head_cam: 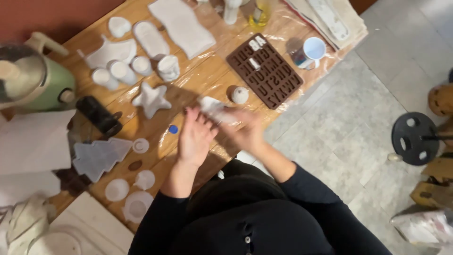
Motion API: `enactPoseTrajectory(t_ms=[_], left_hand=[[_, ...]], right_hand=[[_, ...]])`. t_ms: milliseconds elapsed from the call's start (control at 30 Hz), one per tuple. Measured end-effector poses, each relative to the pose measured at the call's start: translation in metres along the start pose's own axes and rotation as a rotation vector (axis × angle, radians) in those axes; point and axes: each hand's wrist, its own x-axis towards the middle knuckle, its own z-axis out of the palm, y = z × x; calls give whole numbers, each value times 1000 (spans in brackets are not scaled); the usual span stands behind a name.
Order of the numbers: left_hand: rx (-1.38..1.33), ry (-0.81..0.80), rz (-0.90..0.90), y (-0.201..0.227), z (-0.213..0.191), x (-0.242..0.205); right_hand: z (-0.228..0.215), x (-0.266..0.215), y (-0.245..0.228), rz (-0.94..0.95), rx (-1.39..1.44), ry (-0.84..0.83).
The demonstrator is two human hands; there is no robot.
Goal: Demolding various wax or plaster shapes from silicone molds on a workbench.
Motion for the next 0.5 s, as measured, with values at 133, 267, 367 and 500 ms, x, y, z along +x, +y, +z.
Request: enactPoseTrajectory(t_ms=[133,267,367,500], left_hand=[[-110,70,-210,-50,-102,13],[261,292,-24,-91,-184,-1],[542,289,54,-115,-214,-17],[884,224,99,-129,-213,-23]], right_hand=[[20,-19,-8,-411,-320,-216],[13,-61,14,-171,-316,-366],[8,-79,45,228,-245,-202],[4,-106,119,756,436,-227]])
